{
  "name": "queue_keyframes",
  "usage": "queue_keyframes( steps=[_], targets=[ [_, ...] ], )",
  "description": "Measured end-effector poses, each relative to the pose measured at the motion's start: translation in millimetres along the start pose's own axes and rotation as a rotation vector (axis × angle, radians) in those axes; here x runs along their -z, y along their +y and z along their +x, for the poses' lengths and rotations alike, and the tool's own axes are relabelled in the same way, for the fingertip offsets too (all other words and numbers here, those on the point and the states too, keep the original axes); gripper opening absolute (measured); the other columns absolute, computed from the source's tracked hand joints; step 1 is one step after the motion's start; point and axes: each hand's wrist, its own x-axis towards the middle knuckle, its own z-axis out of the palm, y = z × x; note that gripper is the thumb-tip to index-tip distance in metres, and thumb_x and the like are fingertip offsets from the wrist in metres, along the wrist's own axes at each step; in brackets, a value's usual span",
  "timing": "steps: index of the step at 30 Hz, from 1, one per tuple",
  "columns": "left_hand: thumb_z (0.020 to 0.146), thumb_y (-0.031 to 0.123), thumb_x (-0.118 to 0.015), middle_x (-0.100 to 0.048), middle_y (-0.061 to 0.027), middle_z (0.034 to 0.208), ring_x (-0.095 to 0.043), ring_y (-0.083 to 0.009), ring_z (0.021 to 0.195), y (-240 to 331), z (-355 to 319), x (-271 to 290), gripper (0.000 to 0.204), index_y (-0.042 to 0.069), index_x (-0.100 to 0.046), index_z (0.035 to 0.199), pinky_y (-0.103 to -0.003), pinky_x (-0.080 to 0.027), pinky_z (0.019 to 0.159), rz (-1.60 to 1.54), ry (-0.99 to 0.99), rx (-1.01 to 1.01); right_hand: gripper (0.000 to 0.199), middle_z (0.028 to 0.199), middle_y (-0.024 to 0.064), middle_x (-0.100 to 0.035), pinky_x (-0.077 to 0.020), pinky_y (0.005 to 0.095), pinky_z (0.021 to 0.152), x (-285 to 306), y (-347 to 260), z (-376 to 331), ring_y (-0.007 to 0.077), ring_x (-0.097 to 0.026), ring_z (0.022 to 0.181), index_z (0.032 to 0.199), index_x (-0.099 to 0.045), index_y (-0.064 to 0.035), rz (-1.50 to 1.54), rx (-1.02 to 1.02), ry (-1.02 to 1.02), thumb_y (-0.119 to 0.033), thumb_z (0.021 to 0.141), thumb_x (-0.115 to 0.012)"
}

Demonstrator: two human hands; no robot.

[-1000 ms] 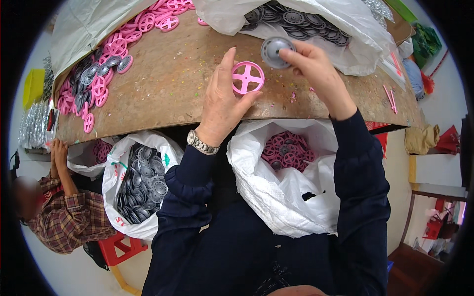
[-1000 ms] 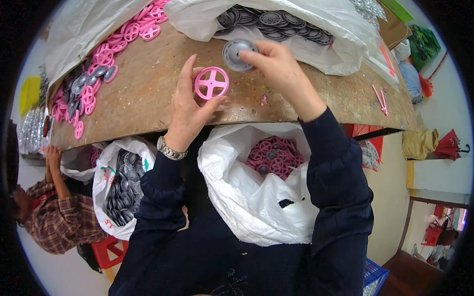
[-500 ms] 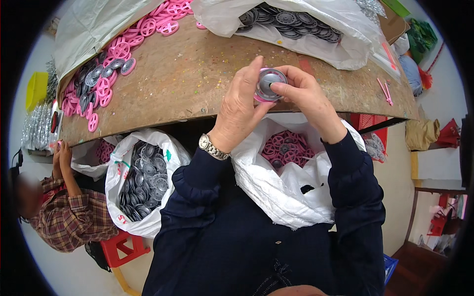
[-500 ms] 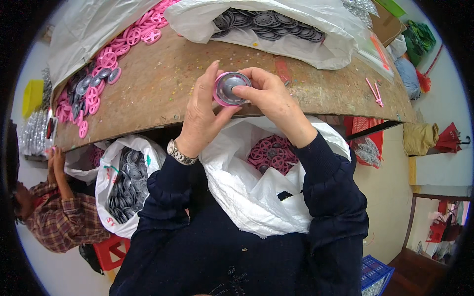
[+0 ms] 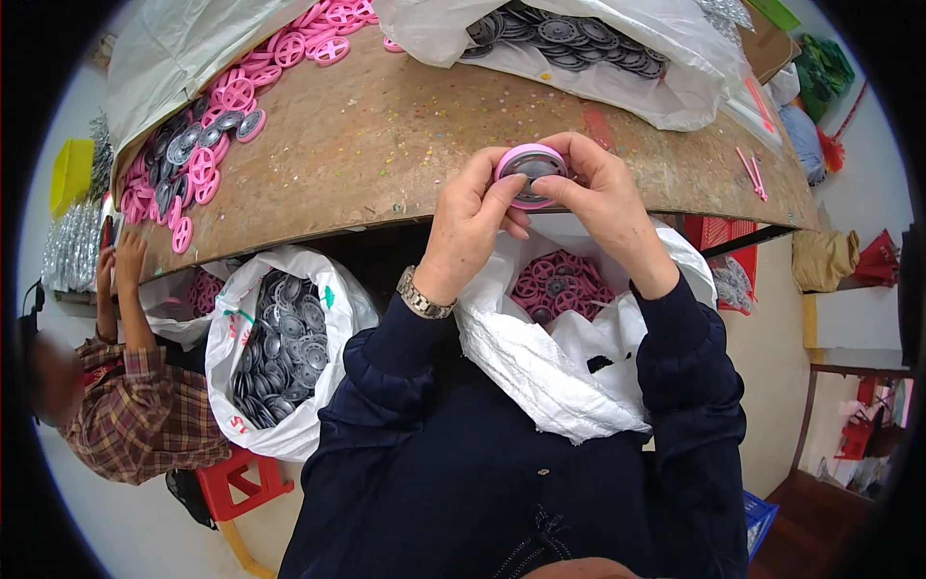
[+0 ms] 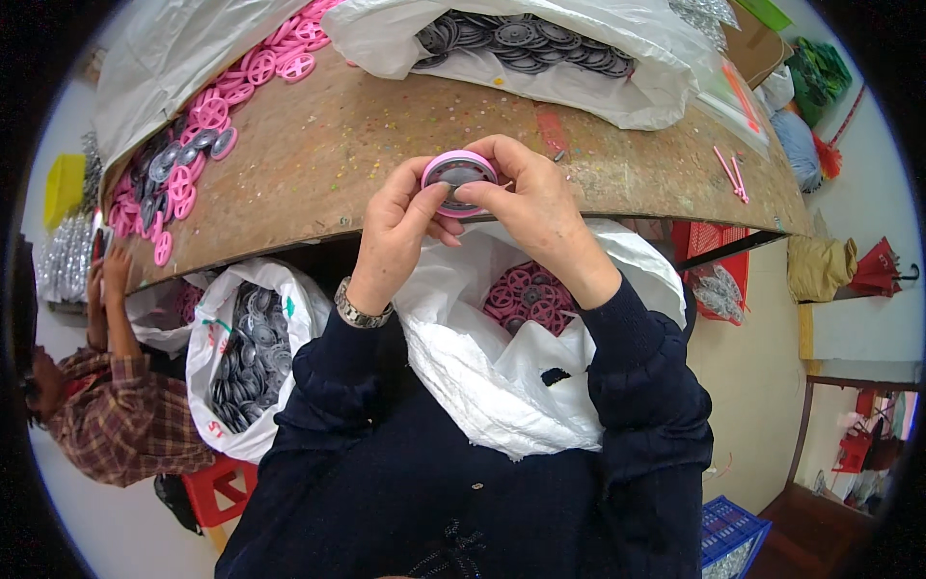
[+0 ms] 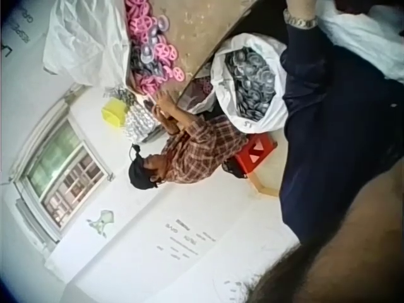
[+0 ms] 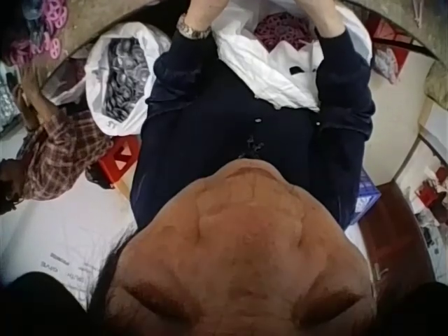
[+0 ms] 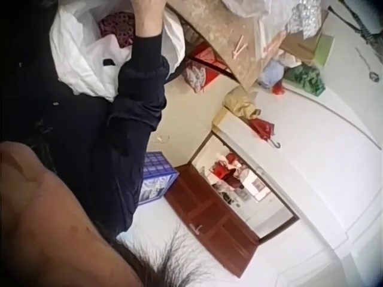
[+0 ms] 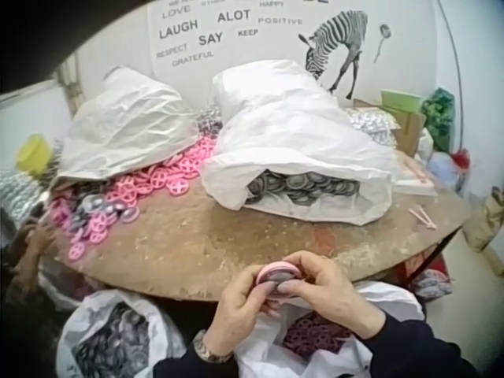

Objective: Assembling small grey plastic cores into pink circular plastic frames at a workbench.

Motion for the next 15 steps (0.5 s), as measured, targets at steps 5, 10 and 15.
queue_keyframes(
  steps=[5, 10, 15],
  targets=[
    [0.101, 0.014, -0.053, -0.064, -0.0047, 0.093, -0.062, -0.0090, 0.069, -8.5, -2.0, -4.8, 0.020, 0.001, -0.056, 0.116, -0.021, -0.051, 0.056, 0.042, 0.046, -0.069, 0.026, 0.098, 0.0027, -0.066, -0.0502, 0.0240, 0.080, 0.3, 2.0, -5.2, 0.0087, -0.061, 0.089, 0.109, -0.059, 0.0017, -0.008, 0.001, -0.010, -0.001, 0.085, -0.068],
    [0.097, 0.014, -0.060, -0.061, -0.0022, 0.079, -0.058, -0.0081, 0.060, -10.4, -2.3, -11.5, 0.011, 0.002, -0.061, 0.098, -0.023, -0.047, 0.053, 0.163, 0.144, -0.194, 0.022, 0.090, 0.0004, -0.064, -0.0483, 0.0222, 0.075, -6.6, 9.8, -12.0, 0.0067, -0.059, 0.083, 0.103, -0.061, 0.0012, -0.097, 0.076, 0.065, 0.001, 0.083, -0.069],
    [0.097, 0.014, -0.060, -0.061, -0.0016, 0.073, -0.057, -0.0082, 0.058, -15.3, 0.3, -12.1, 0.012, 0.002, -0.061, 0.096, -0.024, -0.046, 0.051, 0.276, 0.176, -0.256, 0.021, 0.088, -0.0010, -0.062, -0.0476, 0.0214, 0.073, -5.2, 9.1, -12.1, 0.0057, -0.058, 0.081, 0.102, -0.061, 0.0007, -0.069, 0.062, 0.083, 0.002, 0.082, -0.069]
  ],
)
